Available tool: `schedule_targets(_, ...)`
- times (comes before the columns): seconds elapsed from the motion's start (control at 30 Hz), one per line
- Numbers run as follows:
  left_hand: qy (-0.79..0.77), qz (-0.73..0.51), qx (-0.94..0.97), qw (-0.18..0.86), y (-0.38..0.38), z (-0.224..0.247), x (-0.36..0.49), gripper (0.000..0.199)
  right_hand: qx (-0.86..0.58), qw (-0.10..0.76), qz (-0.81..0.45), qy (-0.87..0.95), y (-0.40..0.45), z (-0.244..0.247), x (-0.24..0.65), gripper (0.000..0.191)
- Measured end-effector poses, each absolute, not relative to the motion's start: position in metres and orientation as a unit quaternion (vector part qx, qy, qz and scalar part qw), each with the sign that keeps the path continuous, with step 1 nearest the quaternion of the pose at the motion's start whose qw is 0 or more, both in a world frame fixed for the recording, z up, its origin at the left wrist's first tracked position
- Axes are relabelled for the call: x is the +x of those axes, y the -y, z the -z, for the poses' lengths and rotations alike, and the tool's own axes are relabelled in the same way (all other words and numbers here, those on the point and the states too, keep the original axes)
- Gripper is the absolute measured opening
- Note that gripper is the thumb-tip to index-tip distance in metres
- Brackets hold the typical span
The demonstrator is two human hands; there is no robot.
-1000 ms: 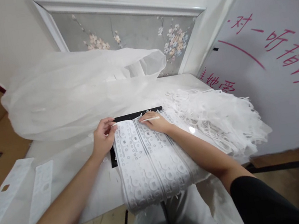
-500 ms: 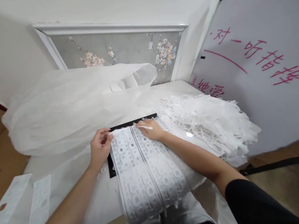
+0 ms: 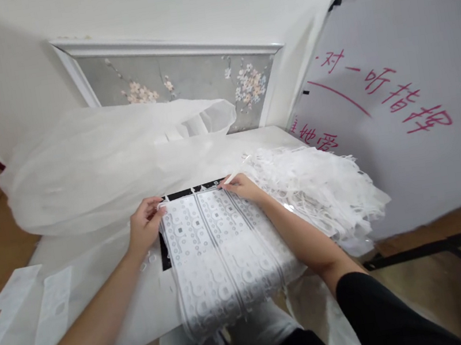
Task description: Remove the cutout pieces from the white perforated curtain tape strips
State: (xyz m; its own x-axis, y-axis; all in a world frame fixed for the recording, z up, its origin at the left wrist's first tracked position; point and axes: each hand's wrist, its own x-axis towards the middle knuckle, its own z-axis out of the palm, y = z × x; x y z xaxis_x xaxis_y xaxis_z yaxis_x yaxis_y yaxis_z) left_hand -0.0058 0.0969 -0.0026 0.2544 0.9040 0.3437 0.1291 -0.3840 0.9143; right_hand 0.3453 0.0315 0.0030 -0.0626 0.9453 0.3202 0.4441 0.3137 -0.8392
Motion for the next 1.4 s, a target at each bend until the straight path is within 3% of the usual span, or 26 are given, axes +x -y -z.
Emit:
schedule_targets(0.97,-0.409,-0.48,0.683,0.369,-0.096,0.006,-0.01,0.028,-0.529,0.4,-0.277,0.695,-0.037,0.001,0.342,0.029)
schedule_targets(1.4,-0.385,-0.551,0.635,0.381,-0.088,-0.005,-0.001,0.027,-0.511,0.263,-0.048,0.817,-0.034,-0.001,0.328,0.026)
